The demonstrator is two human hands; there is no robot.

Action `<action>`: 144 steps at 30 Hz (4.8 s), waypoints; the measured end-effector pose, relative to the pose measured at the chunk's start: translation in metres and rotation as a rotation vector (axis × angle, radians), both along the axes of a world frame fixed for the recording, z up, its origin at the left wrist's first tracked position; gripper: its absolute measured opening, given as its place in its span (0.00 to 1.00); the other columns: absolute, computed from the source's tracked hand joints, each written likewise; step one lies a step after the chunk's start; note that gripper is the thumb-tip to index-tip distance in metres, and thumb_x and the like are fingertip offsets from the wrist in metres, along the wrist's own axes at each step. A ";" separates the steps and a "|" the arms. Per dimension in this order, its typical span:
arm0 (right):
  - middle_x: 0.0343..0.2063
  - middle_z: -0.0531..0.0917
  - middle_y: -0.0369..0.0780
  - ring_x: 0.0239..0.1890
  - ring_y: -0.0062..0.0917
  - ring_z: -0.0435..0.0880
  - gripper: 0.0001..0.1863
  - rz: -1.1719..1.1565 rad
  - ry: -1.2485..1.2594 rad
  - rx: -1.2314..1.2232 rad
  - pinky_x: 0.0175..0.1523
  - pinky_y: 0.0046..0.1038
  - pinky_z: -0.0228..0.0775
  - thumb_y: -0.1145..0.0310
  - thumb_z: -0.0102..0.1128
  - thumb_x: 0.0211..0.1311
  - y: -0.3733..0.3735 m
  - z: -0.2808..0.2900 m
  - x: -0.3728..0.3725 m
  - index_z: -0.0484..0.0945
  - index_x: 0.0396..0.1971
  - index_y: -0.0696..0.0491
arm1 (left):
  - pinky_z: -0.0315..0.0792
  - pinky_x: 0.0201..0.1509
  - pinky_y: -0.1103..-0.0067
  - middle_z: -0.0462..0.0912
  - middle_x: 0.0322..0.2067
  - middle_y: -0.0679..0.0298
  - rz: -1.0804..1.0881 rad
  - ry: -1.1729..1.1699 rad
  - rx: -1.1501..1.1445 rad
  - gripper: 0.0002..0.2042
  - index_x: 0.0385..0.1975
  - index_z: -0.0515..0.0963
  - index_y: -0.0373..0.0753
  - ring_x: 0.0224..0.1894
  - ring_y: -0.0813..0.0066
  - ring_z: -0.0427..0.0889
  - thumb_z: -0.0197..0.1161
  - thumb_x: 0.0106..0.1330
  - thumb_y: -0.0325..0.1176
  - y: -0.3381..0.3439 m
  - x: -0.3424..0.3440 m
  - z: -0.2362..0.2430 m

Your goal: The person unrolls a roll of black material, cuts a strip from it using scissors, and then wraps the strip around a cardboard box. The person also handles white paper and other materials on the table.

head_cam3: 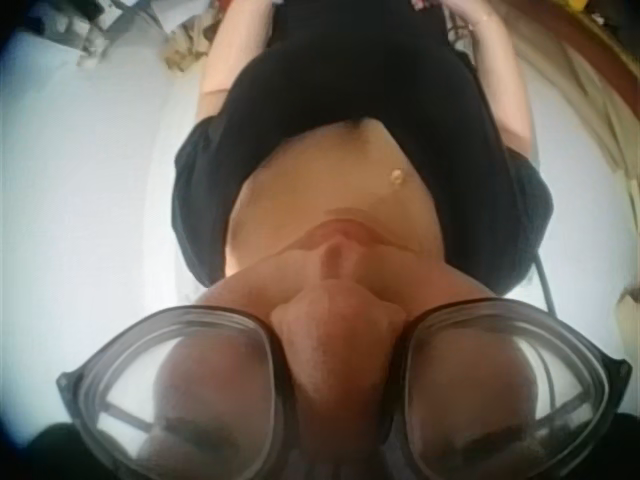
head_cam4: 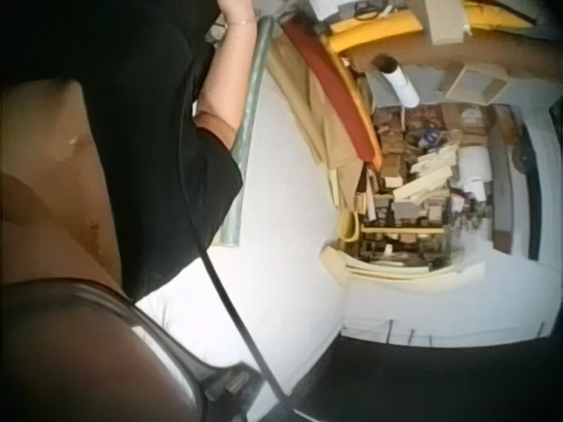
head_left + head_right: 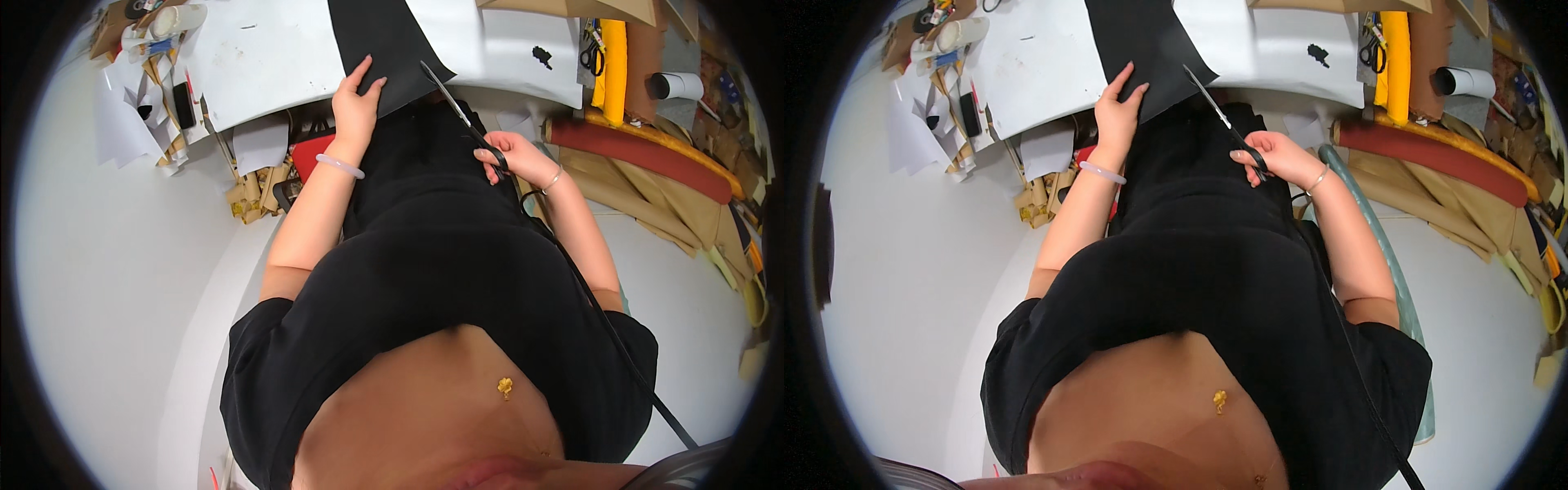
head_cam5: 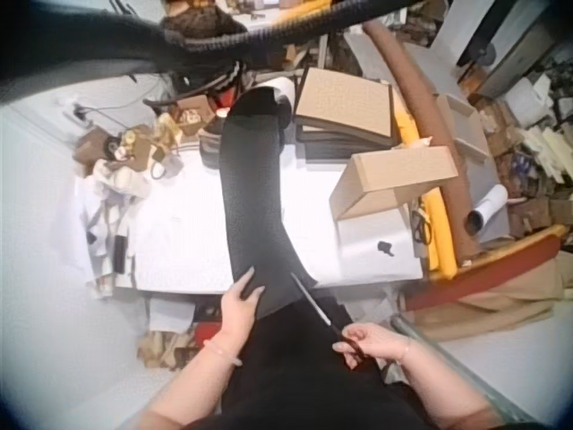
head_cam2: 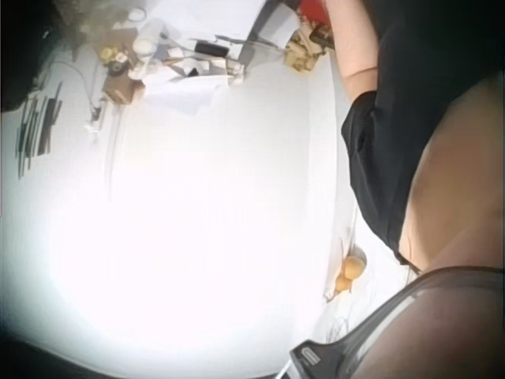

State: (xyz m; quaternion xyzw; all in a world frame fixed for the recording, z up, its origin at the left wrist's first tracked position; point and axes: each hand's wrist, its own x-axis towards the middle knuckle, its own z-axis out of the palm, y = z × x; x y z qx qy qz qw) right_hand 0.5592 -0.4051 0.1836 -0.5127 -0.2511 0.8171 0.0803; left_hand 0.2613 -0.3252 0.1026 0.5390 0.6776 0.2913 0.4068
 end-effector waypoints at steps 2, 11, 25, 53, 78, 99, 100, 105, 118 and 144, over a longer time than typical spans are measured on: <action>0.19 0.80 0.32 0.20 0.14 0.80 0.18 -0.008 0.014 -0.045 0.29 0.17 0.69 0.58 0.69 0.67 -0.010 -0.001 0.004 0.70 0.24 0.48 | 0.73 0.63 0.76 0.83 0.56 0.54 0.070 -0.238 -0.137 0.24 0.61 0.78 0.40 0.56 0.69 0.82 0.72 0.63 0.27 0.001 -0.003 -0.003; 0.20 0.78 0.30 0.22 0.14 0.81 0.13 -0.108 0.092 -0.166 0.31 0.20 0.75 0.66 0.68 0.67 -0.036 -0.004 0.018 0.70 0.29 0.51 | 0.68 0.67 0.78 0.80 0.60 0.56 0.142 -0.384 -0.130 0.28 0.65 0.75 0.38 0.60 0.73 0.78 0.72 0.63 0.25 -0.004 0.006 -0.003; 0.22 0.77 0.31 0.25 0.14 0.78 0.06 -0.063 0.023 -0.106 0.34 0.19 0.71 0.71 0.59 0.69 -0.049 0.020 0.006 0.72 0.33 0.53 | 0.72 0.63 0.76 0.82 0.55 0.55 -0.014 -0.230 0.007 0.29 0.65 0.74 0.39 0.57 0.70 0.81 0.72 0.62 0.25 -0.007 0.012 -0.002; 0.19 0.79 0.32 0.22 0.14 0.77 0.14 -0.068 0.046 -0.094 0.28 0.17 0.60 0.56 0.60 0.72 -0.026 0.013 -0.007 0.73 0.32 0.50 | 0.72 0.62 0.80 0.81 0.56 0.61 0.040 -0.318 -0.004 0.30 0.66 0.73 0.37 0.55 0.78 0.79 0.72 0.62 0.22 -0.031 -0.004 -0.012; 0.18 0.78 0.33 0.19 0.16 0.77 0.10 -0.063 0.008 -0.051 0.28 0.19 0.69 0.67 0.61 0.70 -0.040 0.007 -0.017 0.72 0.30 0.52 | 0.68 0.67 0.79 0.76 0.62 0.57 0.210 -0.632 -0.173 0.32 0.67 0.71 0.36 0.62 0.75 0.75 0.73 0.61 0.24 -0.035 -0.014 -0.013; 0.17 0.78 0.30 0.17 0.13 0.77 0.13 -0.141 0.046 -0.109 0.26 0.18 0.68 0.68 0.68 0.67 -0.041 -0.011 -0.017 0.71 0.27 0.51 | 0.73 0.65 0.77 0.77 0.60 0.56 0.261 -0.787 -0.360 0.33 0.70 0.65 0.35 0.58 0.71 0.79 0.66 0.64 0.16 -0.047 -0.010 -0.007; 0.17 0.77 0.30 0.17 0.13 0.77 0.13 -0.134 0.032 -0.111 0.26 0.18 0.68 0.68 0.68 0.67 -0.042 -0.011 -0.017 0.71 0.27 0.51 | 0.73 0.65 0.77 0.77 0.60 0.56 0.265 -0.787 -0.372 0.32 0.70 0.65 0.35 0.58 0.71 0.79 0.65 0.65 0.16 -0.048 -0.009 -0.008; 0.17 0.78 0.31 0.17 0.13 0.77 0.13 -0.127 0.022 -0.157 0.25 0.17 0.68 0.67 0.69 0.67 -0.045 -0.014 -0.016 0.71 0.27 0.51 | 0.72 0.66 0.77 0.76 0.61 0.56 0.279 -0.765 -0.415 0.32 0.70 0.66 0.36 0.59 0.71 0.78 0.65 0.65 0.15 -0.051 -0.007 -0.011; 0.19 0.81 0.33 0.21 0.16 0.80 0.13 -0.129 0.114 -0.190 0.28 0.19 0.71 0.64 0.66 0.69 -0.041 -0.031 -0.024 0.72 0.29 0.52 | 0.72 0.66 0.77 0.75 0.63 0.57 0.246 -0.713 -0.441 0.33 0.71 0.66 0.38 0.61 0.71 0.77 0.66 0.64 0.15 -0.065 -0.013 -0.011; 0.16 0.79 0.31 0.19 0.14 0.78 0.14 -0.070 -0.002 -0.162 0.27 0.19 0.70 0.65 0.70 0.66 -0.047 -0.055 -0.023 0.72 0.28 0.52 | 0.66 0.70 0.76 0.70 0.67 0.55 0.216 -0.676 -0.461 0.38 0.74 0.60 0.38 0.66 0.69 0.72 0.68 0.62 0.18 -0.088 -0.009 -0.027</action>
